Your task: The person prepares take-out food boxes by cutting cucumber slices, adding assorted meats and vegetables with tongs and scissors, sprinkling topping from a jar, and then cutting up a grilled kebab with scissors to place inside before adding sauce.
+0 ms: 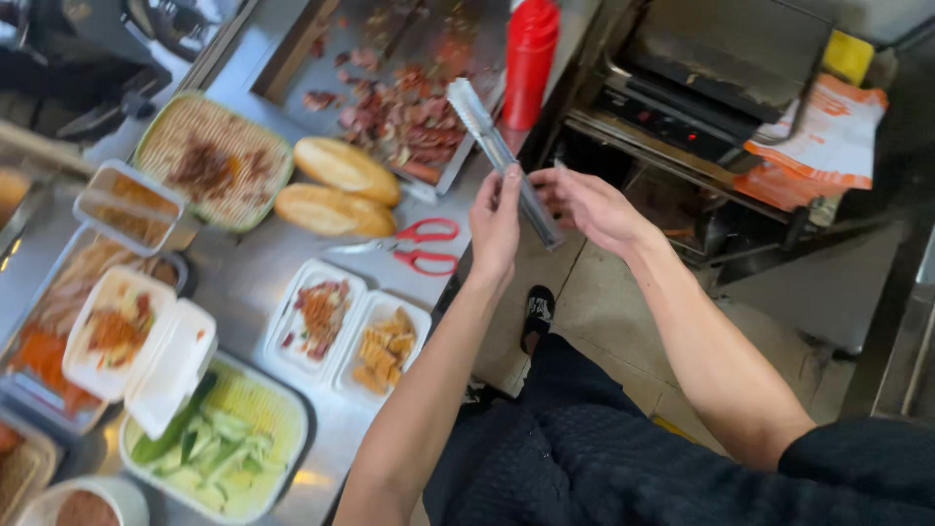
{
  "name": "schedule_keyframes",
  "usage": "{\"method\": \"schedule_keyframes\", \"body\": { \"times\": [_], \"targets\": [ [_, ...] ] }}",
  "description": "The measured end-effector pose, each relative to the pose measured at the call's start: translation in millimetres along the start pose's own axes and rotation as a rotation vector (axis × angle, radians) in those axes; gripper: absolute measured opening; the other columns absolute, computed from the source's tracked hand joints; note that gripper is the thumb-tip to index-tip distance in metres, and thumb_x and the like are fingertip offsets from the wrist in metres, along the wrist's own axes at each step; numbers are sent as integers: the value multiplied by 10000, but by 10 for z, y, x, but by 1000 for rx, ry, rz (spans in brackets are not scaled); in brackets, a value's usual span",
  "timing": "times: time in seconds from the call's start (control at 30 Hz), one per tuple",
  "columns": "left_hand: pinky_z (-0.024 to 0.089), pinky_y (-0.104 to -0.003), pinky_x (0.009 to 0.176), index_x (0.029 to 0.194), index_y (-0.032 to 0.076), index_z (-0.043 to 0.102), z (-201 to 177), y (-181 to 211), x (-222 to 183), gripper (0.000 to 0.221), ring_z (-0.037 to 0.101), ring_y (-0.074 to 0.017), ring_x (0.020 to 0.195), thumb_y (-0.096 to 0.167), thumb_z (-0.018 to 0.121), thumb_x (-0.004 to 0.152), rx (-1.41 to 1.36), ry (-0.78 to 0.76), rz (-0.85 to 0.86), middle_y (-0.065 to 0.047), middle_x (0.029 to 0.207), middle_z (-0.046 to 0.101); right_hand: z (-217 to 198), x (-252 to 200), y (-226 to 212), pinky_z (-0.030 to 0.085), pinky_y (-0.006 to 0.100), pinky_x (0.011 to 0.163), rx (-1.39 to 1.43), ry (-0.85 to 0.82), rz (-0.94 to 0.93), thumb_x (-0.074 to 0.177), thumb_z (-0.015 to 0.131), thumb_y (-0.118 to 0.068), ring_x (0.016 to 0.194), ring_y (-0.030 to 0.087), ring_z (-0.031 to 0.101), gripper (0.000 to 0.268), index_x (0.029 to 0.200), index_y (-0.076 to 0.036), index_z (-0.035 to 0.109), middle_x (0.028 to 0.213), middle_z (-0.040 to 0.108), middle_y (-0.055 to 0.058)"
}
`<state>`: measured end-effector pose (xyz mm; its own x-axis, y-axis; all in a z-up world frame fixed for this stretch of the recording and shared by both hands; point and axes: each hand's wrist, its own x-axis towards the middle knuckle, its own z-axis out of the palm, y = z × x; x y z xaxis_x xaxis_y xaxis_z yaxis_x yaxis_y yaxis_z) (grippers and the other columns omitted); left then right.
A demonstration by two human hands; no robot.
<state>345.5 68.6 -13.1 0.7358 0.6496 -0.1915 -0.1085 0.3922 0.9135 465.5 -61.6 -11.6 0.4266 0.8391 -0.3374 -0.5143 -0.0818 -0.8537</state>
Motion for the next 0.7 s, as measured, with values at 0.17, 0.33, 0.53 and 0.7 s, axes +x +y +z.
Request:
{"method": "schedule_keyframes", "body": {
  "times": [0.17,0.33,0.53,0.7],
  "targets": [
    [473,-337,679,1272,19,719,1268,-587,505,517,575,-158,794,440,618,991,221,-242,-295,-78,904,667,-921,-375,-52,550,260,825,38,291,-193,1043,543,-253,964,85,637,394,1401,-89,554,1139,665,9],
    [357,-415,1143,1530,61,513,1972,-1698,1736,624,456,-388,1394,502,547,1089,821,-496,150,-268,1493,524,-1984,-434,208,519,283,673,158,589,-207,1062,494,-277,798,104,594,285,1294,-119,546,977,631,20],
    [88,-615,1153,1584,164,218,2490,-2410,3080,938,180,-372,1488,451,721,846,1859,-742,322,-184,1649,252,-2664,-586,620,321,234,467,183,715,-49,1072,468,-347,552,67,419,337,1301,-134,594,797,573,16],
    [491,-466,1076,1357,166,602,2699,-2226,3405,539,612,-321,1284,399,727,888,1982,-885,157,-112,1373,624,-2775,-627,849,259,216,438,296,738,112,1052,522,-322,528,47,363,365,1312,-77,592,793,592,14]
  ]
}}
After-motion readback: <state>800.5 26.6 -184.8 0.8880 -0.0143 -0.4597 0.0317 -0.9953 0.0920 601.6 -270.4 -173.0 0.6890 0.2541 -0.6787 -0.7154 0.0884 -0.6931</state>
